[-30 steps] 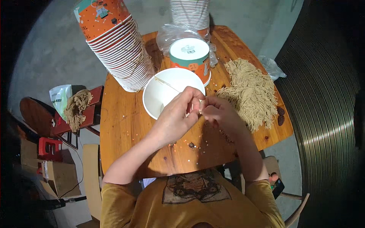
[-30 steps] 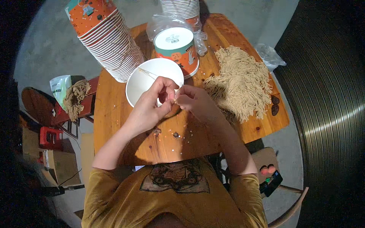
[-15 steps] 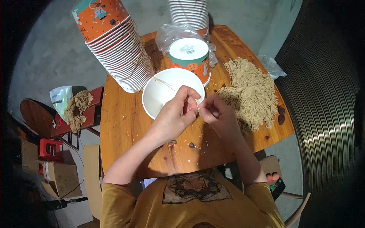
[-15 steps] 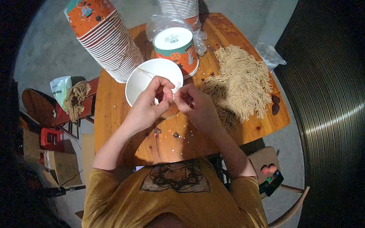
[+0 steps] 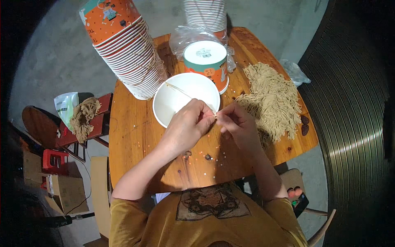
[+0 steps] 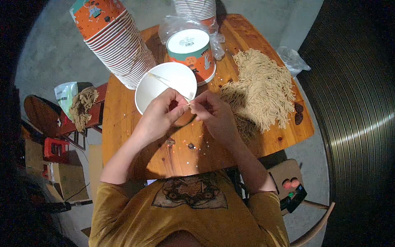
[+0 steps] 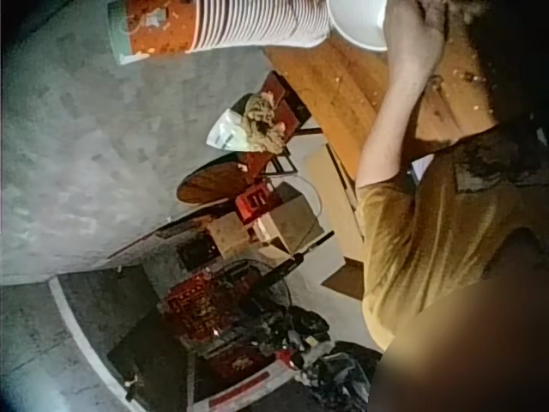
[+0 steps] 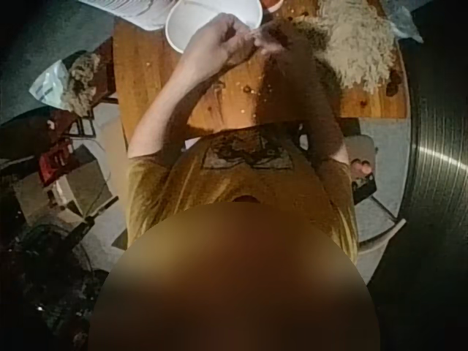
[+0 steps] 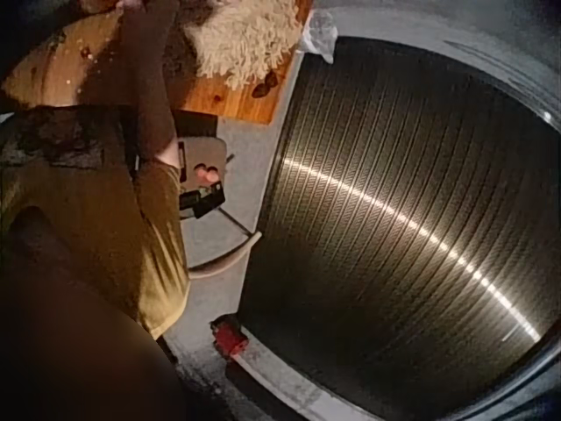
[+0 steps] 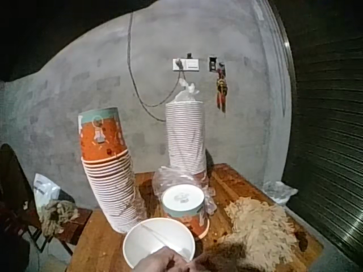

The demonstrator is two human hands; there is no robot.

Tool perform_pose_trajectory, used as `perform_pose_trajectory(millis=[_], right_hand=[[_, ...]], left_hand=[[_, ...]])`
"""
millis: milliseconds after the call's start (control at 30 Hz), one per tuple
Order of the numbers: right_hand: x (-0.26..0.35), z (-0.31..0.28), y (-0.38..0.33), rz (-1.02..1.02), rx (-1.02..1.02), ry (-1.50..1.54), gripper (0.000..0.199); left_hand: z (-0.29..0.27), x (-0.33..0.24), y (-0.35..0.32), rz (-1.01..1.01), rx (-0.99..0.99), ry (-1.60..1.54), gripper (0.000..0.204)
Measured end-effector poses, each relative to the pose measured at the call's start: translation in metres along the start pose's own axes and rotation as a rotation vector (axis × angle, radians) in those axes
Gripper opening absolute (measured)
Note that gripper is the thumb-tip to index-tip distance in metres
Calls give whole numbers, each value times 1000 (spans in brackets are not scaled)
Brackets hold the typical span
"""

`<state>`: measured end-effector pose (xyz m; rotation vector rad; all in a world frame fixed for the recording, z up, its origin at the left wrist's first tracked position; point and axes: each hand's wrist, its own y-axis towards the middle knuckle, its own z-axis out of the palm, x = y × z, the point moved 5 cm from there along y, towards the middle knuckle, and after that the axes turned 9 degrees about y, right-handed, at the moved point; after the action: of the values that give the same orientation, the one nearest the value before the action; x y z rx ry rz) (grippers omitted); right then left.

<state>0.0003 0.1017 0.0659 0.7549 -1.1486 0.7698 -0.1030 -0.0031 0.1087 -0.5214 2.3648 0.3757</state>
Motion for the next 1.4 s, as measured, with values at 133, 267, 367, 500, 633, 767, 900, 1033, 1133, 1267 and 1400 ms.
perform_pose_trajectory(millis=[133,267,367,500,633,767,900,1033,1133,1267,1400], right_hand=[[-7,-4,-1,-8,11,21,10],[-7,-5,-1,-35,-15,2,9],[-7,-6,-2,-82,-47,-60,9],[-9,-9,-3,-98,-84,-55,9],[-12,-11,-2,-153,-87,-79,8],[-11,-10,-3,-179,-85,-66,10],[-11,-8,-3,-197,-27,-84,14],[-9,-9,-6,-224,-43,-161,16],[1,2,-7,-264,9,-351,22],[13,8,-8,-501,-6,-740,24],[19,9,-10,-635,-25,-793,17]], left_hand=[[-1,-1,0,-34,25,-38,14],[-2,1,-1,-4,5,-33,14],[-2,0,-1,6,-1,-29,14],[-1,3,-2,-10,-6,-19,15],[-2,1,-3,-3,-17,-19,15],[-2,1,-3,7,-21,3,14],[-3,1,-3,8,-32,16,13],[-2,-2,-2,36,-26,19,13],[-1,0,-3,37,-27,12,14],[-1,-2,-3,29,-30,25,14],[-1,-3,-4,66,-47,32,13]])
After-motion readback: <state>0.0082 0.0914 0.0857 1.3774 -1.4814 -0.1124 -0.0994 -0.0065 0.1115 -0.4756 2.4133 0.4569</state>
